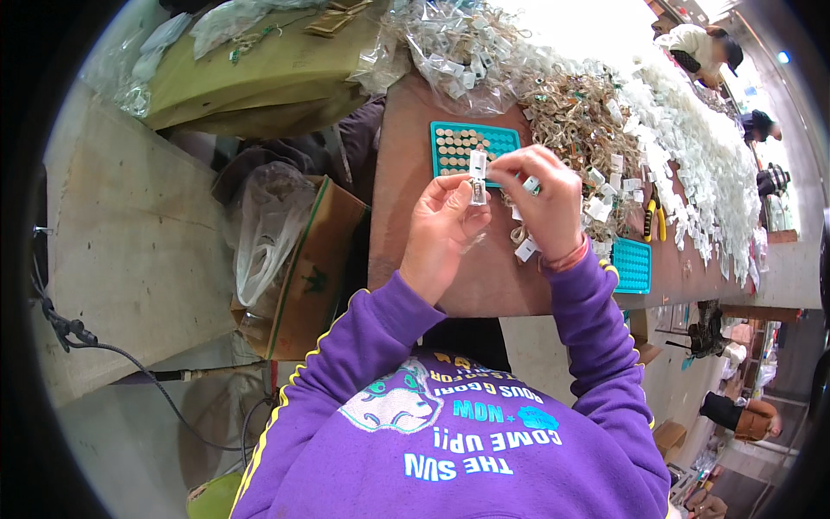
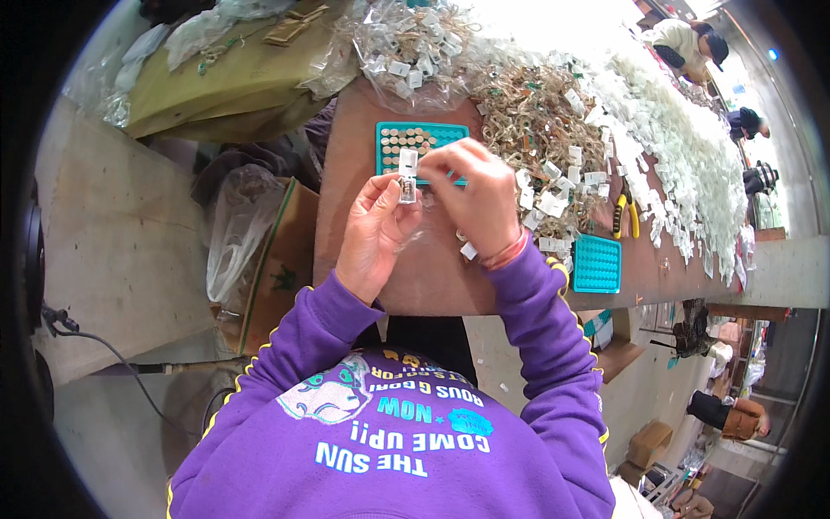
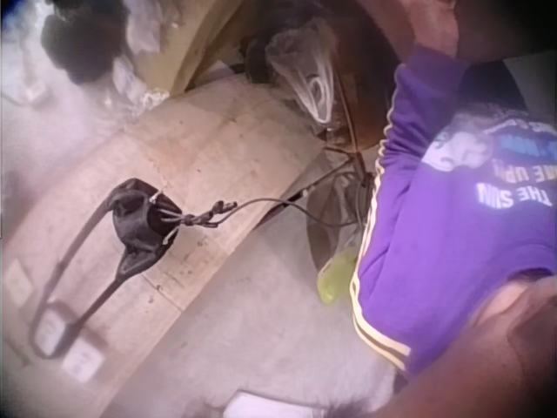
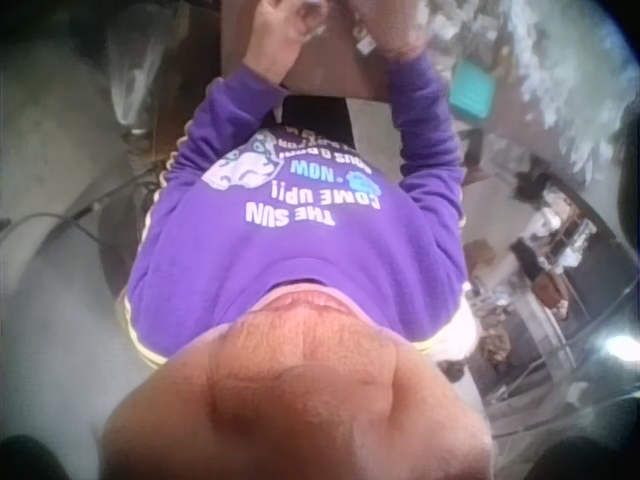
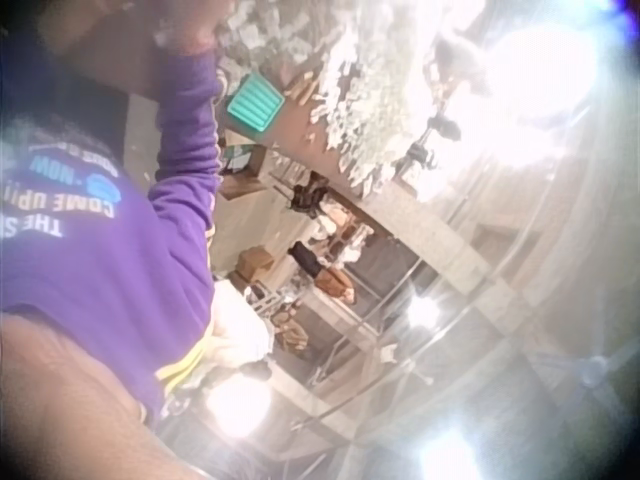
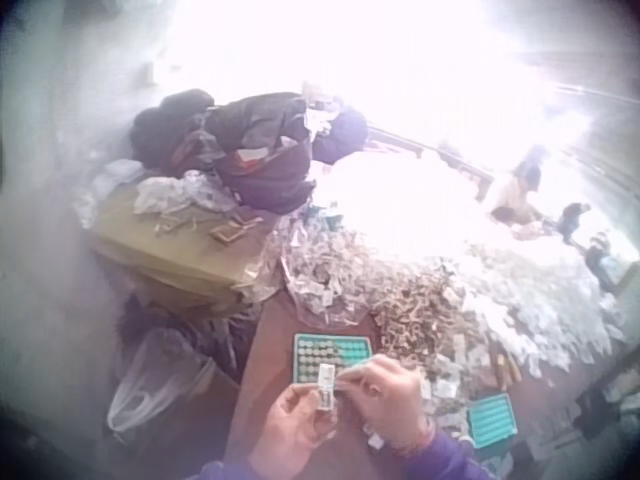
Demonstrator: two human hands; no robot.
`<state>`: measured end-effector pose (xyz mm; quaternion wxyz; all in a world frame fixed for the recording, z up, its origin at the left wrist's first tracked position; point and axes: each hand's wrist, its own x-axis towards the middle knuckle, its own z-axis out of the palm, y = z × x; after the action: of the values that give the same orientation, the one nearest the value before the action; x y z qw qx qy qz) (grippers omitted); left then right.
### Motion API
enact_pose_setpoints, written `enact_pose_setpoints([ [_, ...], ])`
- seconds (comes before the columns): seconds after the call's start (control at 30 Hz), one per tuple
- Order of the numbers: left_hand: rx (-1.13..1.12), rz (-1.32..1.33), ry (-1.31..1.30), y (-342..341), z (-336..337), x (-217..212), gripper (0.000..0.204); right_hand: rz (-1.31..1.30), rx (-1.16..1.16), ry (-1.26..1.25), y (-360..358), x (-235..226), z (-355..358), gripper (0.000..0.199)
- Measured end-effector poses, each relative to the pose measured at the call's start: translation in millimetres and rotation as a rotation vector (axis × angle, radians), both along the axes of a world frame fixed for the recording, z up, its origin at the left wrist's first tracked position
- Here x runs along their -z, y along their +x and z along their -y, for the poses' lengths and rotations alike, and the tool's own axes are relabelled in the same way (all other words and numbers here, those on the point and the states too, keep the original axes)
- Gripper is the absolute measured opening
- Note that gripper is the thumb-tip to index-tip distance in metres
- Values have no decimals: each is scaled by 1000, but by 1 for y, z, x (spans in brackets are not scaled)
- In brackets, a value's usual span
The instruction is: The person repeatedly picks small white plastic housings and wires from a table, inserts a small round component into each housing, and places the assembled units into a blue tray. The person works one at a time, handling each unit with both hands and occasionally adjusting the wire before insertion.
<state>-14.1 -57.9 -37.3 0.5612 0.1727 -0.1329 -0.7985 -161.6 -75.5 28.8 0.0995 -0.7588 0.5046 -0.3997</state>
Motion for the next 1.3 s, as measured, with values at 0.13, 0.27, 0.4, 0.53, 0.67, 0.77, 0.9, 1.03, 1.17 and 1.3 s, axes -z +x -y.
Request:
enact_pose_setpoints([
  [0.13, 22, 12, -10, 0, -2, -1, 14, 100, -2, 46, 14, -1, -20, 13],
  [0.27, 8, 93, -33, 0, -4, -2, 13, 95, -33, 150, 8, -5, -21, 12],
  [0.4, 32, 62, -32, 0, -3, -1, 14, 0, -8, 109, 11, -5, -25, 15],
  [0.53, 9, -9, 6, 1, -4, 1, 15, -113, 34, -190, 23, 11, -35, 23],
  [0.67, 27, -1, 0, 3, -5, 1, 16, -62, 29, -181, 24, 23, -38, 22],
  [0.77, 44, -7, -23, 4, -6, -2, 17, -51, -10, -242, 22, 20, -38, 24],
  [0.9, 136, -74, -37, 1, -8, -4, 20, 560, 142, 341, 15, 2, -35, 24],
  [1.03, 237, -128, -29, 0, -5, 2, 22, 595, 10, 515, 4, -8, -22, 21],
  [1.17, 263, -224, -68, 2, -2, 7, 25, 57, 37, -166, 17, 9, -30, 21],
  [1.3, 287, -245, -67, 7, -4, 4, 23, -84, -168, -288, 10, 15, -31, 34],
])
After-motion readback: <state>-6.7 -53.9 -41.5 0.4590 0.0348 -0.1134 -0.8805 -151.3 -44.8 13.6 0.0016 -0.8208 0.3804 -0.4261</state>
